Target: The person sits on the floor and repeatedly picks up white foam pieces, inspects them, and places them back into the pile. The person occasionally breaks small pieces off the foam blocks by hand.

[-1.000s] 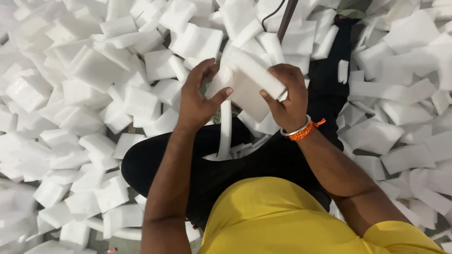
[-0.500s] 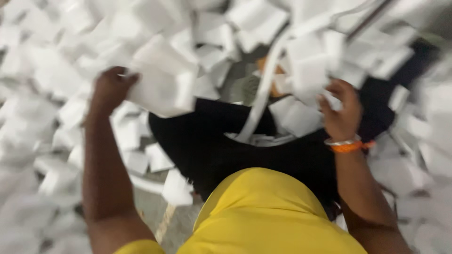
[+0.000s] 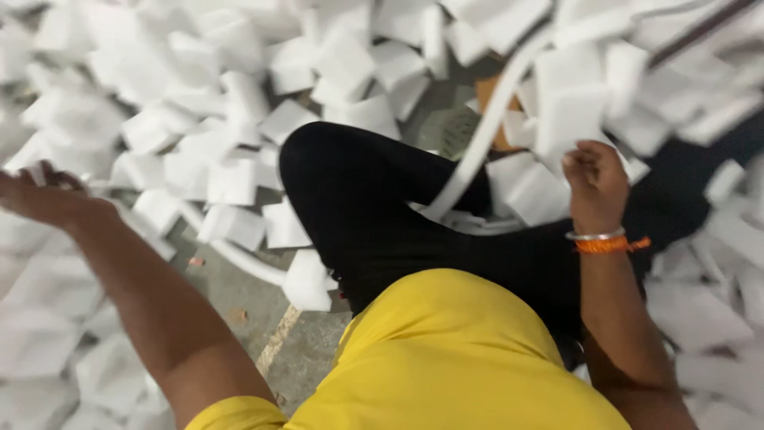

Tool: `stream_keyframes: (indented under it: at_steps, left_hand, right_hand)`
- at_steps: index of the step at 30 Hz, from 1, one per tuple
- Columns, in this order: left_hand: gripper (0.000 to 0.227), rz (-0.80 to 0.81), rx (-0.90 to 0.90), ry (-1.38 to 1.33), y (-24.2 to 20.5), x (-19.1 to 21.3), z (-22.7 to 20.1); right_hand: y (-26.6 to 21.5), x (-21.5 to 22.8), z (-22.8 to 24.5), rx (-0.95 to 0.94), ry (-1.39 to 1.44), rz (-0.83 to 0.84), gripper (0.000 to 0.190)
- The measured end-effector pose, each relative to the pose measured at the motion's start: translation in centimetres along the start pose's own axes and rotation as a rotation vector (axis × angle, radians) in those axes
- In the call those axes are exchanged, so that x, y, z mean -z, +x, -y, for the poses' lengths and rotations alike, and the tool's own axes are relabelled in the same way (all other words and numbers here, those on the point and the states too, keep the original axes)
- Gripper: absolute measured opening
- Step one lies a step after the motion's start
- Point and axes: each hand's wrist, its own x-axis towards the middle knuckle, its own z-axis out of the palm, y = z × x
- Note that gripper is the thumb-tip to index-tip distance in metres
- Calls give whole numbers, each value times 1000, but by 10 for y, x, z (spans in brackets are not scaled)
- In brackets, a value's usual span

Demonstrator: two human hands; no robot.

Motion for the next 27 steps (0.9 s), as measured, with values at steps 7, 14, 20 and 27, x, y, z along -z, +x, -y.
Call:
stream_keyframes:
  at_steps: [7, 14, 20, 27]
  left_hand:
    - [44, 1183, -70, -64, -249, -217, 62]
    - [50, 1927, -454, 456, -550, -271, 33]
    - [107, 1685, -651, 474, -688, -304, 65]
    - [116, 1731, -279, 549, -694, -344, 113]
  right_hand:
    - [-26, 33, -19, -204, -172, -86, 29]
    - [-63, 46, 2, -366, -277, -185, 24]
    - [-94, 78, 156, 178, -56, 229, 17]
    - [-118, 108, 256, 396, 140, 382, 16]
